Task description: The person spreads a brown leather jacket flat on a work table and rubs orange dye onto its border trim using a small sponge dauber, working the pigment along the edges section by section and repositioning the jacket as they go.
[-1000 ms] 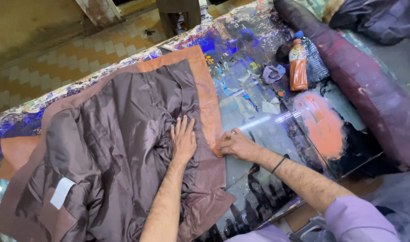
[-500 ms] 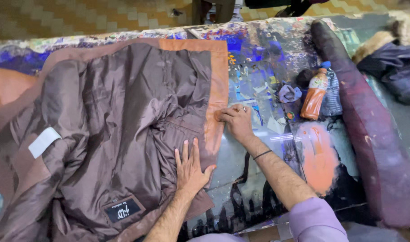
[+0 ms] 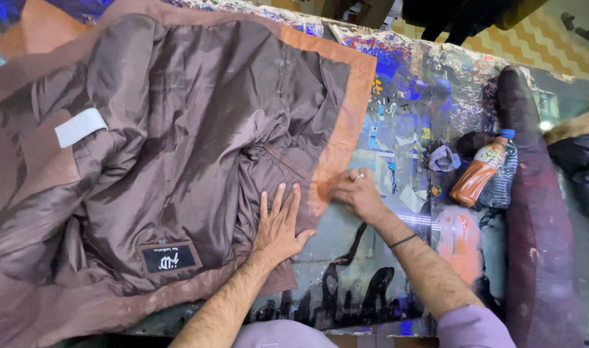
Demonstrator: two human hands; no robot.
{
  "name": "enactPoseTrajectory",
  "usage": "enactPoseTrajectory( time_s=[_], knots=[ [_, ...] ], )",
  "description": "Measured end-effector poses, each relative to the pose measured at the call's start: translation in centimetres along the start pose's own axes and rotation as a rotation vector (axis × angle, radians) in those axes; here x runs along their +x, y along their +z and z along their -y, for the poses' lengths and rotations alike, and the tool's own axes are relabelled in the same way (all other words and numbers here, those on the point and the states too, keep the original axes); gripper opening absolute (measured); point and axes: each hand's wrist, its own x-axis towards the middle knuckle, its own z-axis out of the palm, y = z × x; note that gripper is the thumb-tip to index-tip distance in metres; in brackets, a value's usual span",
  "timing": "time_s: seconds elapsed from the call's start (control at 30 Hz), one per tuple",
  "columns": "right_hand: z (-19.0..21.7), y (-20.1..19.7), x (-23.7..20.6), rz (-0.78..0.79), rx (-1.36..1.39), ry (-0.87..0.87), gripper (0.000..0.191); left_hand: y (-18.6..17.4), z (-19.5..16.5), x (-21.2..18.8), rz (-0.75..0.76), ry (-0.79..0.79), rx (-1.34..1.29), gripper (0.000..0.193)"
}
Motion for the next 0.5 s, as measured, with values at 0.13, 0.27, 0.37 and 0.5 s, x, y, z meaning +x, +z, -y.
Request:
enactPoseTrajectory(
  time_s=[0.13, 0.27, 0.37, 0.5],
  knots=[
    [2.7, 0.4, -0.8, 0.054, -0.224, 0.264, 0.036, 0.2, 0.1, -0.5, -0.055, 0.029, 0.029, 0.115],
    [4.5, 0.6, -1.6, 0.04, -0.017, 0.003, 0.043, 0.3, 0.2, -0.6, -0.058, 0.038, -0.01, 0.115],
    [4.7, 1.0, -1.1, -0.033, -0.133, 0.225, 0.035, 0.2, 0.2, -1.5, -0.092, 0.063, 0.004, 0.112],
    [7.2, 2.2, -1.1, -0.035, -0.174, 0.38, 0.027, -0.2, 0.3, -4.1, -0.05, -0.003, 0.065, 0.11]
  ],
)
